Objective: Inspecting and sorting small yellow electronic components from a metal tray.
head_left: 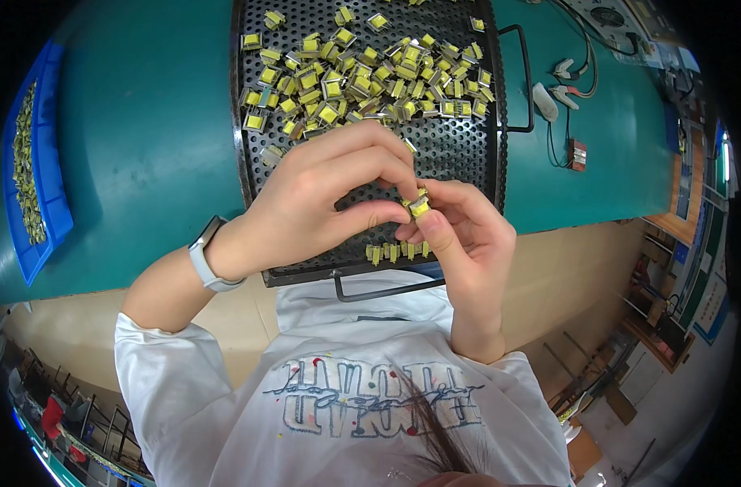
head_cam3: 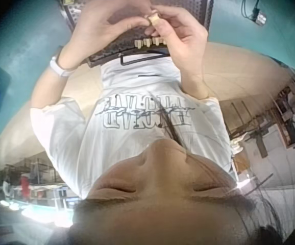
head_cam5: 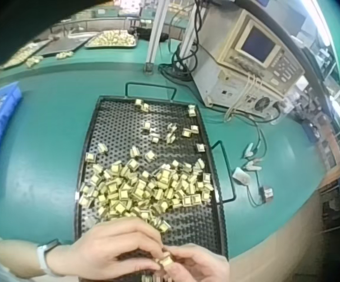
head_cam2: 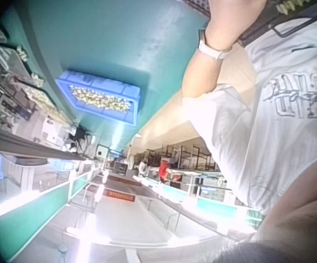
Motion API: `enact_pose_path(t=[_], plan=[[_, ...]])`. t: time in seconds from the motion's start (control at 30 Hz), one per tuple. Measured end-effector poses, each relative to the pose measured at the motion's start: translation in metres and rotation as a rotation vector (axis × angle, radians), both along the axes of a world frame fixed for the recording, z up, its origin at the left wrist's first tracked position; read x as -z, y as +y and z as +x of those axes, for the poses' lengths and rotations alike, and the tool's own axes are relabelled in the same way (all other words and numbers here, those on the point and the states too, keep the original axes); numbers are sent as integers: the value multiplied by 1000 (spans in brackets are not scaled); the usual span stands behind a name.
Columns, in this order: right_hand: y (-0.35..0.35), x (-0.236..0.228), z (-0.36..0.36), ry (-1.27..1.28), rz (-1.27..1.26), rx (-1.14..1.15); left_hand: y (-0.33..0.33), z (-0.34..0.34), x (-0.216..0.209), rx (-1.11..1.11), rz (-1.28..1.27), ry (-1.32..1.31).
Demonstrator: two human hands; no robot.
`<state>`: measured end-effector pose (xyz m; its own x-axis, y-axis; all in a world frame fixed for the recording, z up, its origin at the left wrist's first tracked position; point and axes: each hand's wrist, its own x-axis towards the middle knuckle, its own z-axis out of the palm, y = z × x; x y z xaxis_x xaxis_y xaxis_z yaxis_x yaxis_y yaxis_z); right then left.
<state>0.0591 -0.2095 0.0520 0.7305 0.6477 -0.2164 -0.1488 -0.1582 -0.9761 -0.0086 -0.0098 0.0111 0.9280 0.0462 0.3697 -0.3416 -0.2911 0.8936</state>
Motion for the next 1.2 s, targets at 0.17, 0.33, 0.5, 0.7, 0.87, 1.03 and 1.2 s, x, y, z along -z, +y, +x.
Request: enact_pose_path(t=[0.17,0.33,0.5,0.7,0.87,1.03,1.2], plan=[[0,0,0,-2,4,-2,0,0,0,-6,8,-7],[0,1,0,11,-12,7,-1,1,-1,-28,11,-16],[1,1,0,19,-14,13,-1,0,-1,-37,21,-29],[1,2,0,21,-9,17,-1,-1,-1,-42,35,-28],[0,2,1,20,-10,14,-2,-1,0,-51,34,-29],[-1,5,0,13,-6,27,-3,0,2,-68,38,-42],[-1,3,-1,-7,-30,27,-3,1,2,-76,77,-80]])
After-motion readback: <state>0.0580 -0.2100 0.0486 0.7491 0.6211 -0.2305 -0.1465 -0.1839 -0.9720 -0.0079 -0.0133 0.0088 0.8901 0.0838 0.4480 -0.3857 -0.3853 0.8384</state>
